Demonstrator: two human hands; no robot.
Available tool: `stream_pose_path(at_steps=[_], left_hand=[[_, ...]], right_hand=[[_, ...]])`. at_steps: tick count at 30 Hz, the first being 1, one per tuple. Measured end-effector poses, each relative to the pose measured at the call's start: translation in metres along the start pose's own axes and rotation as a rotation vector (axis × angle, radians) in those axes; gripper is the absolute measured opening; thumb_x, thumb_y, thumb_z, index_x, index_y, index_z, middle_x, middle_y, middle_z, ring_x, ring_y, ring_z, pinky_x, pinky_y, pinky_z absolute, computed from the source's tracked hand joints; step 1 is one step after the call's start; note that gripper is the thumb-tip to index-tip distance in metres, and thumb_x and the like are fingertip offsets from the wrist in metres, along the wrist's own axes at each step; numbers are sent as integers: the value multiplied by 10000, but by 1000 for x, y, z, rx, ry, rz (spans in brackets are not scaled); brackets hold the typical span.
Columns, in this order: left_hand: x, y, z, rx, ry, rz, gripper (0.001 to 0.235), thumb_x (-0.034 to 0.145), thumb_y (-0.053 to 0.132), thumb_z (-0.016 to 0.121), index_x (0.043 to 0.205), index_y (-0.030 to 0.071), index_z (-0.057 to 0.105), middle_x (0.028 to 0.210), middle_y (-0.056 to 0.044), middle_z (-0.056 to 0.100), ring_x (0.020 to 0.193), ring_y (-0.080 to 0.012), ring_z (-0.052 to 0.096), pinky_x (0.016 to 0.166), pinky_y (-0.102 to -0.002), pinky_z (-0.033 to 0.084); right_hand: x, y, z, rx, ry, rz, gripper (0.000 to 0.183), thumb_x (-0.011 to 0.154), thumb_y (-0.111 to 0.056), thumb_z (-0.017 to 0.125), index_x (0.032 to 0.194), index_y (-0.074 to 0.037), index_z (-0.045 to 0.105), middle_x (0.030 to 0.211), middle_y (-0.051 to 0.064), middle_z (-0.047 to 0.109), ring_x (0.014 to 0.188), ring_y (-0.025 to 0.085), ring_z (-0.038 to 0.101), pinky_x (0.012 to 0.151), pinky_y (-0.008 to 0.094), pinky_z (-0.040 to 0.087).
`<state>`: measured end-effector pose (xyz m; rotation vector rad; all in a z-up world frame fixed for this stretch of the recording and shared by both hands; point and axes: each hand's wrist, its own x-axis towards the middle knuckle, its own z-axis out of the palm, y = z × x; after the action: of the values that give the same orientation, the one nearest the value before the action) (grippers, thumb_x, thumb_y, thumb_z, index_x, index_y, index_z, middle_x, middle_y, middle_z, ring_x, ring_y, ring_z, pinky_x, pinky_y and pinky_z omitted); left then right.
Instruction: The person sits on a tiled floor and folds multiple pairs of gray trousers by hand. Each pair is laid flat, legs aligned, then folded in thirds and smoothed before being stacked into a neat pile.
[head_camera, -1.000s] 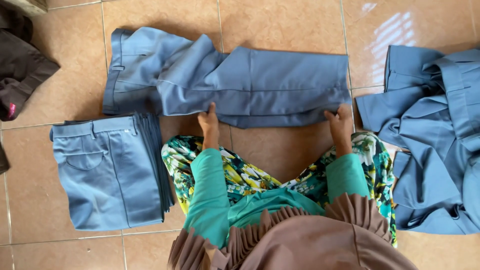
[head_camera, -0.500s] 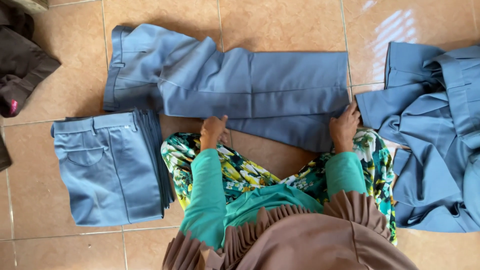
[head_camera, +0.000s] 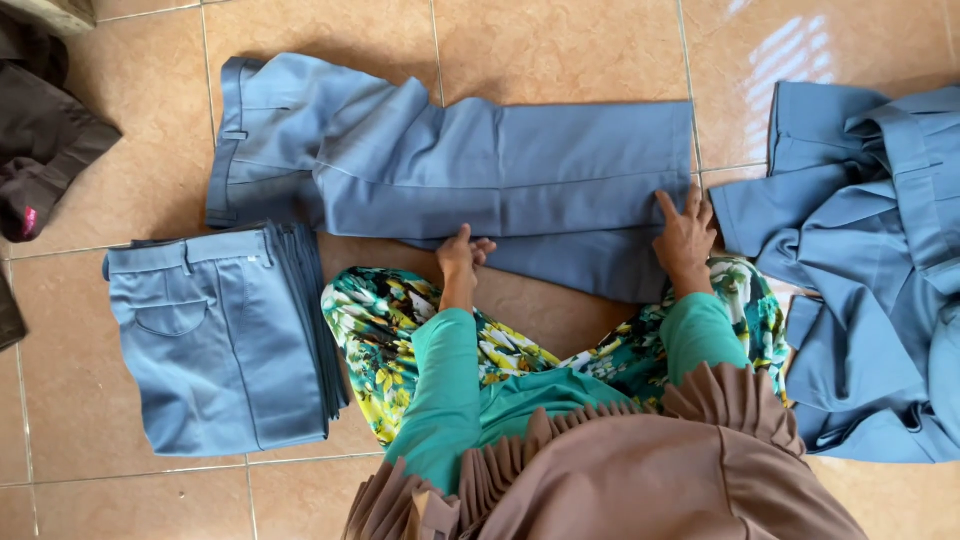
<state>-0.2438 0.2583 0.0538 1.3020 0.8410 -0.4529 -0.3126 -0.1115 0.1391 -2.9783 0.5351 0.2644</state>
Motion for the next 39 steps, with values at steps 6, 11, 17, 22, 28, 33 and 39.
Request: stream_pose_path(at_steps=[6,11,17,22,28,33,39], left_hand=[[39,25,-10,-379,110,39,642,817,295,901,1233,-18,527,1092,-244,677,963,-320,710,778,-404,623],[-20,132,2,-636,-145,248,824,863,135,841,1477,-84,337,1495,-290,282,1406,-516,303,1123,-611,388],[-20,140,-24,-745,-359,311,941,909,186,778,1598,-13,169,1624,-219,61,1532,-466,53,1264,-621,131],[26,59,-63,-633,-81,15,904,923,240,769,1596,13,210,1592,-324,204,1469,-563,240,1169,-644,380],[8,71,-56,-547,74,56,916,927,177,759,1604,39,158,1587,-368,252,1410,-599,327,1140,-700,382],[-52,74,-66,-239,34,96,911,1024,283,631,1619,13,-4,1580,-402,191,1323,-570,454,1042,-555,563],[-24,39,-67,269,125,211,696,1039,261,556,1487,-160,230,1344,-445,465,935,-492,702,690,-472,702]], right_hand=[[22,17,15,-375,543,-351,402,901,-114,683,1261,-290,668,1099,94,524,902,247,532,509,335,426],[40,19,-41,-298,824,-454,409,890,-89,636,1214,-322,726,909,14,429,789,201,500,459,285,466],[-40,-11,-87,-164,714,-385,411,886,-156,671,1217,-378,771,876,15,465,777,229,538,498,353,531],[-90,-15,0,-187,360,-379,426,824,-181,647,1184,-390,740,865,48,532,785,280,593,518,411,535],[-83,-13,9,-255,68,-311,359,951,-131,562,1204,-302,750,1038,88,653,870,262,634,609,353,467],[-90,0,10,-207,67,-235,347,893,-174,548,1148,-270,763,950,101,649,890,315,599,643,413,453],[-85,-5,13,-325,-105,-231,350,955,-202,512,1182,-261,772,1061,65,714,999,262,626,709,366,443]])
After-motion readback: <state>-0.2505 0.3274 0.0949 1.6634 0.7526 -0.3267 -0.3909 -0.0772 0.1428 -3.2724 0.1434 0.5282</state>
